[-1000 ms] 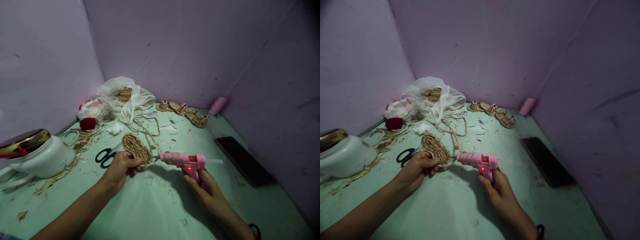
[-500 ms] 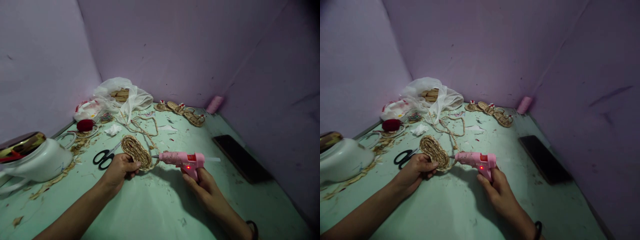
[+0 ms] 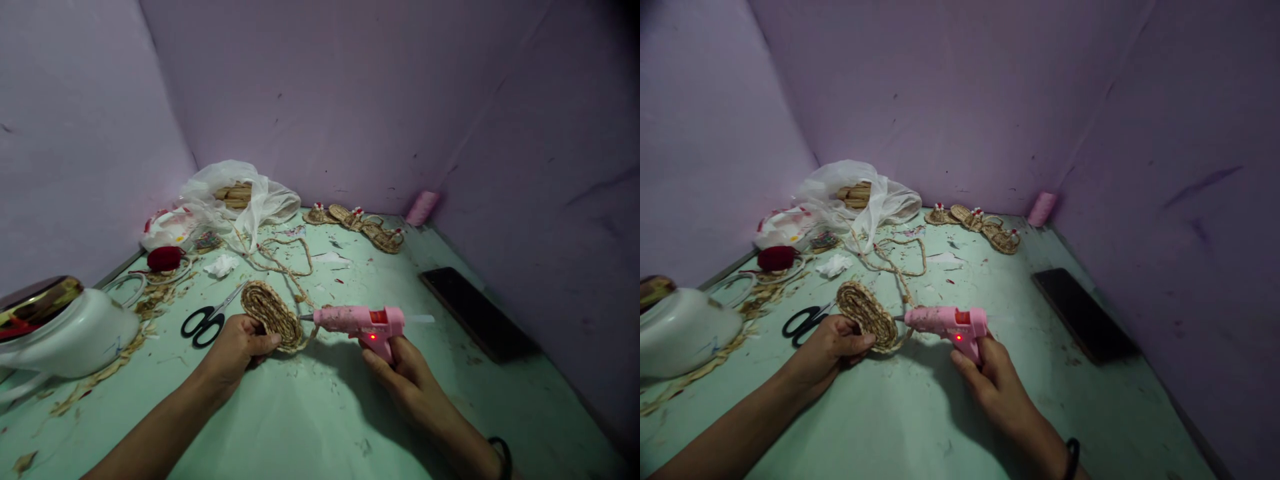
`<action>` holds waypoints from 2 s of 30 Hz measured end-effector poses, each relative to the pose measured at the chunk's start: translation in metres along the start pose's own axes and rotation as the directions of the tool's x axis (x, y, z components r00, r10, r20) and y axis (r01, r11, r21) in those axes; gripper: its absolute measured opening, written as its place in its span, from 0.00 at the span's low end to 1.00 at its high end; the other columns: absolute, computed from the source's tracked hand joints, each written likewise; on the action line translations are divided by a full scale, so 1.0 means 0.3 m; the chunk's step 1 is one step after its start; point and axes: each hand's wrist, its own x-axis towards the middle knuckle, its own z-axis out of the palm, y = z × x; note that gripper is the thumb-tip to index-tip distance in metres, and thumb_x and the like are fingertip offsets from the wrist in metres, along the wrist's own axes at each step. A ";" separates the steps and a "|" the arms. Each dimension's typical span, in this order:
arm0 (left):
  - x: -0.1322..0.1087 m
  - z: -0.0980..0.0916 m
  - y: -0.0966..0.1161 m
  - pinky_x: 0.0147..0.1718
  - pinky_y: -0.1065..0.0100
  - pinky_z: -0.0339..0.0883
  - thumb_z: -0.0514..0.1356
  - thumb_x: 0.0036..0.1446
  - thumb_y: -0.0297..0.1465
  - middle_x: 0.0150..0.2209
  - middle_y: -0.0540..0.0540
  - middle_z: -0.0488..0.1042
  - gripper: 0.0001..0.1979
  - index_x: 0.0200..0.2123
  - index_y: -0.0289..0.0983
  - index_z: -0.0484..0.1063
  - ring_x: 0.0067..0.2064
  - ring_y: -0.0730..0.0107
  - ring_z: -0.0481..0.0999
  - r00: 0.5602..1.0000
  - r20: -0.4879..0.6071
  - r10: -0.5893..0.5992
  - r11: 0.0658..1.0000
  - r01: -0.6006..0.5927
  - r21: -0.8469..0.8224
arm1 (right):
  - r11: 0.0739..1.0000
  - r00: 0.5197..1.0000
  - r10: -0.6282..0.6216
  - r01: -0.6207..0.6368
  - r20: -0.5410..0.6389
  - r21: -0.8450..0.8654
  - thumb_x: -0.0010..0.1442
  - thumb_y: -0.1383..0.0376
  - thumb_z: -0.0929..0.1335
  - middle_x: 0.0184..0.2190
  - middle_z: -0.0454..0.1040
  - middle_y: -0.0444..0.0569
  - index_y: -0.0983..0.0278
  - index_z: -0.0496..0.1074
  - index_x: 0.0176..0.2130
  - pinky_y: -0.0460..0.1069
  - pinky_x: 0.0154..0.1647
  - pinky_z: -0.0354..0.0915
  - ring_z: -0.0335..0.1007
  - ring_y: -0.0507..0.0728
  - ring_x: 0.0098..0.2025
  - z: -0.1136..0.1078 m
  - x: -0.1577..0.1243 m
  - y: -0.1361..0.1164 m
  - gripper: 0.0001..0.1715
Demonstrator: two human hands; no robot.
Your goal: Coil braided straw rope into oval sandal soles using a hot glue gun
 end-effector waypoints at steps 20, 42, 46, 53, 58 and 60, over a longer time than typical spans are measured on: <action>-0.007 0.005 -0.006 0.25 0.71 0.58 0.67 0.36 0.31 0.21 0.48 0.72 0.10 0.22 0.31 0.75 0.24 0.74 0.65 0.996 0.093 0.006 0.997 -0.013 0.077 | 1.000 1.000 0.000 0.000 0.012 0.014 0.54 0.56 0.65 0.19 0.53 0.39 0.61 0.58 0.22 0.46 0.19 0.53 0.49 0.50 0.21 0.005 -0.002 -0.003 0.16; -0.004 0.000 -0.002 0.25 0.71 0.56 0.67 0.35 0.32 0.22 0.47 0.72 0.10 0.20 0.31 0.72 0.24 0.74 0.65 0.995 0.097 -0.014 0.997 0.007 0.077 | 0.997 0.996 0.076 -0.077 0.035 0.015 0.52 0.54 0.65 0.20 0.57 0.41 0.62 0.62 0.22 0.47 0.21 0.54 0.53 0.51 0.22 -0.001 0.000 0.006 0.16; -0.003 -0.001 -0.008 0.21 0.72 0.48 0.67 0.33 0.33 0.19 0.50 0.68 0.11 0.19 0.31 0.71 0.21 0.77 0.60 0.997 0.069 -0.022 0.996 0.016 0.085 | 0.997 0.997 0.060 -0.063 0.052 0.052 0.53 0.55 0.65 0.24 0.65 0.45 0.64 0.69 0.29 0.49 0.25 0.58 0.58 0.53 0.25 -0.003 -0.002 -0.005 0.14; 0.003 0.001 -0.008 0.20 0.73 0.43 0.67 0.33 0.34 0.19 0.50 0.68 0.12 0.20 0.31 0.72 0.19 0.81 0.55 0.997 0.067 -0.032 0.997 0.027 0.078 | 0.997 0.997 0.067 -0.068 0.029 0.033 0.52 0.55 0.65 0.21 0.61 0.42 0.64 0.68 0.26 0.48 0.22 0.57 0.56 0.52 0.23 -0.003 0.002 -0.008 0.14; -0.002 0.001 0.002 0.19 0.73 0.41 0.68 0.32 0.34 0.17 0.51 0.66 0.13 0.19 0.30 0.71 0.19 0.82 0.53 0.997 0.066 -0.038 0.997 0.034 0.063 | 1.000 1.000 0.009 -0.009 0.016 0.007 0.53 0.57 0.65 0.19 0.56 0.40 0.62 0.62 0.22 0.46 0.19 0.53 0.51 0.50 0.21 -0.003 0.004 -0.003 0.14; -0.003 0.000 0.003 0.20 0.73 0.42 0.69 0.32 0.35 0.18 0.51 0.67 0.14 0.20 0.30 0.71 0.19 0.82 0.54 0.997 0.067 -0.036 0.998 0.032 0.057 | 1.000 1.000 -0.014 0.014 0.011 0.006 0.53 0.57 0.65 0.19 0.55 0.39 0.62 0.60 0.22 0.46 0.19 0.52 0.50 0.49 0.21 -0.003 0.004 -0.007 0.14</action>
